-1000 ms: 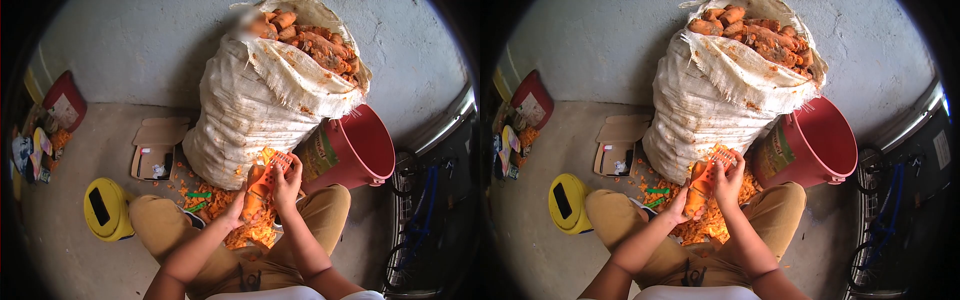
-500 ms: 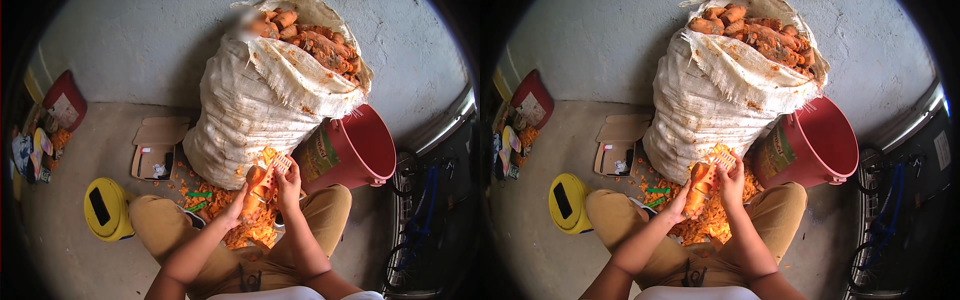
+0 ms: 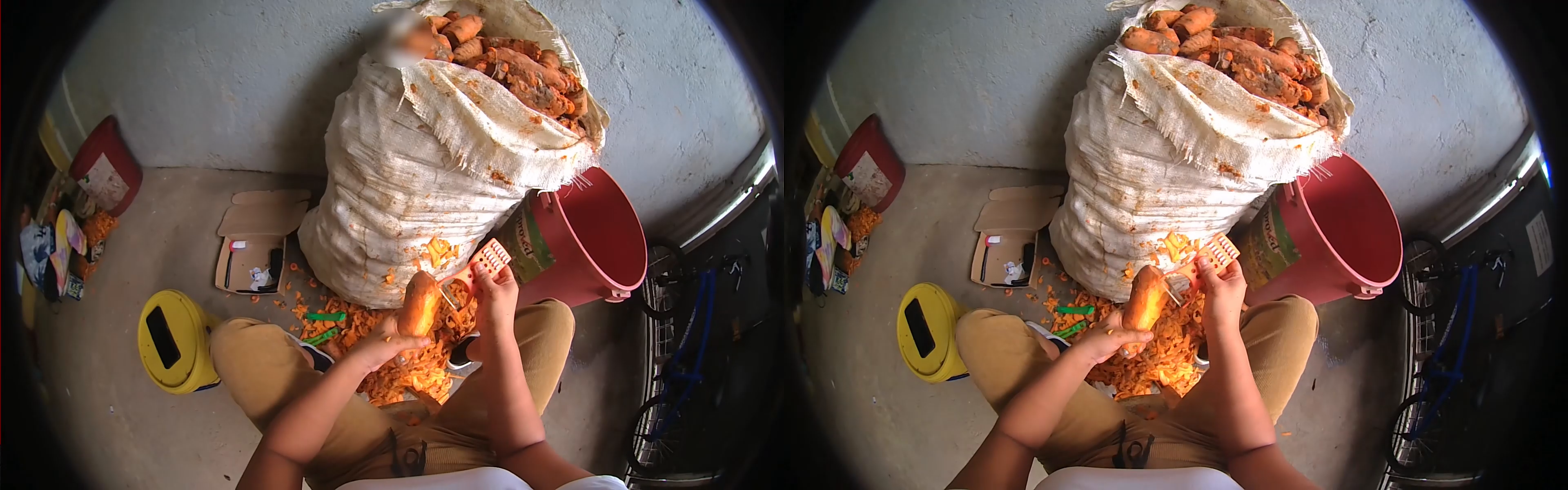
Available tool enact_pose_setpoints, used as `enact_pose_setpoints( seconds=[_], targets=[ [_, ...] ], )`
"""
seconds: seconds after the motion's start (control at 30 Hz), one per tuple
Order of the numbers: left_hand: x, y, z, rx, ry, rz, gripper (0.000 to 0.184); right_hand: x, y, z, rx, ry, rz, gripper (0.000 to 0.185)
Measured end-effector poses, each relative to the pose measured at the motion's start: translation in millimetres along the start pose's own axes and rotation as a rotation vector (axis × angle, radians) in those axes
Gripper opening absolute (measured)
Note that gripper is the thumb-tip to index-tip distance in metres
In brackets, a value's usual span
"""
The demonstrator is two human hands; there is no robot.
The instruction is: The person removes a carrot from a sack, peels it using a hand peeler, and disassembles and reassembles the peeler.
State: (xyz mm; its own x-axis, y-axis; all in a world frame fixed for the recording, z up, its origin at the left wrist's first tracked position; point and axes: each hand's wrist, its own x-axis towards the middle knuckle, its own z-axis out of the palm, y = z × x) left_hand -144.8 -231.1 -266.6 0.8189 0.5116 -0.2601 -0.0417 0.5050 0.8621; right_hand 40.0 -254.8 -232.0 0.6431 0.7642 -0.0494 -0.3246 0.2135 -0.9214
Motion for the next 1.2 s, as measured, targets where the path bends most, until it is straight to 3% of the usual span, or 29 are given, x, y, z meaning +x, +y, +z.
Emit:
enact_pose_setpoints(
  seconds=[0.07,0.2,0.4,0.57,0.73,0.87,0.93,1.0,1.03,1.1,1.13,1.2],
  targets=[
    [1.1,-0.9,2.0,0.028,0.031,0.008,0.031,-6.1,-0.6,4.2,-0.033,-0.081,-0.039,0.018],
    [2.2,-10.1,6.4,-0.023,0.062,0.006,0.030,-41.0,8.5,28.4,-0.216,-0.213,-0.040,0.038],
    [2.3,-3.5,2.2,0.020,-0.016,-0.083,0.027,-8.9,4.3,18.0,-0.238,-0.006,-0.147,0.018],
    [9.5,-5.2,1.9,0.049,0.021,-0.113,0.027,5.3,9.1,14.2,-0.168,0.056,-0.133,0.016],
    [-4.9,-10.9,-4.1,0.278,0.054,-0.051,0.037,62.0,-11.1,-19.6,-0.094,0.331,-0.392,0.014],
    [0.0,-15.2,-4.0,0.307,0.133,-0.087,0.048,32.7,-29.4,3.4,-0.074,0.086,-0.307,0.014],
    [5.4,-23.1,-6.6,0.540,0.142,0.149,0.050,5.3,-9.5,17.5,-0.340,0.021,-0.237,0.018],
    [9.7,-28.6,-11.0,0.774,0.153,0.391,0.053,-18.6,11.6,37.6,-0.308,-0.078,-0.342,0.020],
    [5.5,-21.5,-5.5,0.603,0.122,0.301,0.053,-14.7,15.4,34.6,-0.413,-0.038,-0.426,0.020],
    [13.5,-54.3,-20.3,0.605,0.121,0.268,0.053,-2.6,24.2,21.8,-0.624,0.046,-0.588,0.020],
    [12.5,-59.0,-21.2,0.600,0.122,0.250,0.052,5.0,6.6,22.4,-0.578,0.134,-0.444,0.019],
    [4.3,-54.8,-15.6,0.585,0.125,0.215,0.052,44.0,1.4,-7.9,-0.445,0.310,-0.524,0.019]
  ],
)
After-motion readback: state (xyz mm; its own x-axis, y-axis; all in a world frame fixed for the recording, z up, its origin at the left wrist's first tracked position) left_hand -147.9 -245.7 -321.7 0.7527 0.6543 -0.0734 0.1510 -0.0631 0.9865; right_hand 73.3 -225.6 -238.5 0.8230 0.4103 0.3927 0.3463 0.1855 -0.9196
